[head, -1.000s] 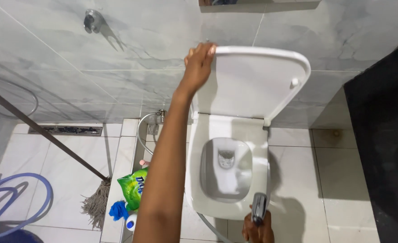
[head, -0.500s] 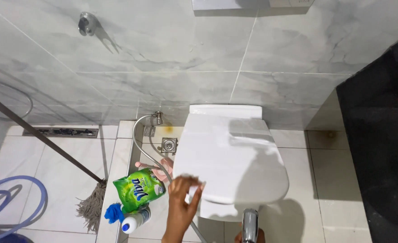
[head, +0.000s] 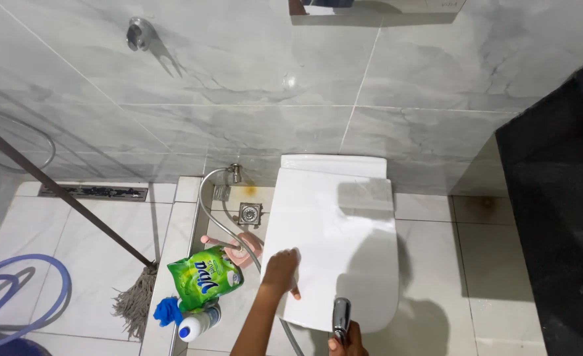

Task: Cleaning the toilet bowl and lid using a bidet spray hose and a sponge.

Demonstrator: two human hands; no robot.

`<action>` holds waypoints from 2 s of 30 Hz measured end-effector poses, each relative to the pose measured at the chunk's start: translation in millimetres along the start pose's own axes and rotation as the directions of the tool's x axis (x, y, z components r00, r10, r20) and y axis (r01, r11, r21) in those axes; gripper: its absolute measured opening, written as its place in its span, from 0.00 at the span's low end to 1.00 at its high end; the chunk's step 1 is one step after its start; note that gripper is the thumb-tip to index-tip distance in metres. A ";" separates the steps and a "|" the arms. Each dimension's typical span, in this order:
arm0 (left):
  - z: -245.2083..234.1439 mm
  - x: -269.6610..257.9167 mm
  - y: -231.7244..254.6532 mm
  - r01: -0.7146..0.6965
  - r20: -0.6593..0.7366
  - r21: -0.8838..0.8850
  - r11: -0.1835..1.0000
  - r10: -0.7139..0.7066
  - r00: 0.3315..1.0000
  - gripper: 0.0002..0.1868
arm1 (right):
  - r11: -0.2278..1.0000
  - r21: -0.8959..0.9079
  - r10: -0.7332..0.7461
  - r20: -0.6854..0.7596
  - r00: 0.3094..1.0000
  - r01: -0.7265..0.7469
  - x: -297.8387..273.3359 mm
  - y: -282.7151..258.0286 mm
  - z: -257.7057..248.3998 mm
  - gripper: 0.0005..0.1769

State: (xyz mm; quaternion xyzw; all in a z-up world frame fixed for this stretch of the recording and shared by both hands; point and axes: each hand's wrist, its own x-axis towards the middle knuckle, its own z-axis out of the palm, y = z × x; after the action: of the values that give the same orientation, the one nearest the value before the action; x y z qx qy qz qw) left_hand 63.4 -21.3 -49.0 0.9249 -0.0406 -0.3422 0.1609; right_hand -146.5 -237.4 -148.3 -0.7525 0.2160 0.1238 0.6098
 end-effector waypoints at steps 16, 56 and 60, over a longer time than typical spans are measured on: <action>57.2 29.2 -38.3 -0.117 -0.249 0.191 0.975 0.163 0.955 0.66 | 0.987 -0.156 0.115 0.449 0.886 -0.049 16.5 -81.8 54.2 0.18; 79.2 63.7 -51.5 0.034 -0.027 0.014 0.999 -0.034 0.999 0.99 | 0.987 0.068 0.109 0.392 0.914 -0.146 129.1 -190.3 40.7 0.16; 76.8 63.7 -48.9 0.041 -0.013 0.019 0.999 -0.041 0.999 0.98 | 0.999 0.012 0.032 0.454 0.890 -0.042 100.1 -211.3 42.5 0.18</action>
State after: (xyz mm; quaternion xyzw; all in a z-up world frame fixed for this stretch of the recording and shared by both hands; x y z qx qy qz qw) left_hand 60.7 -7.6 -159.2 0.9291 -0.0239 -0.3394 0.1449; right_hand 45.0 -179.1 -20.3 -0.6919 0.0833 0.3050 0.6490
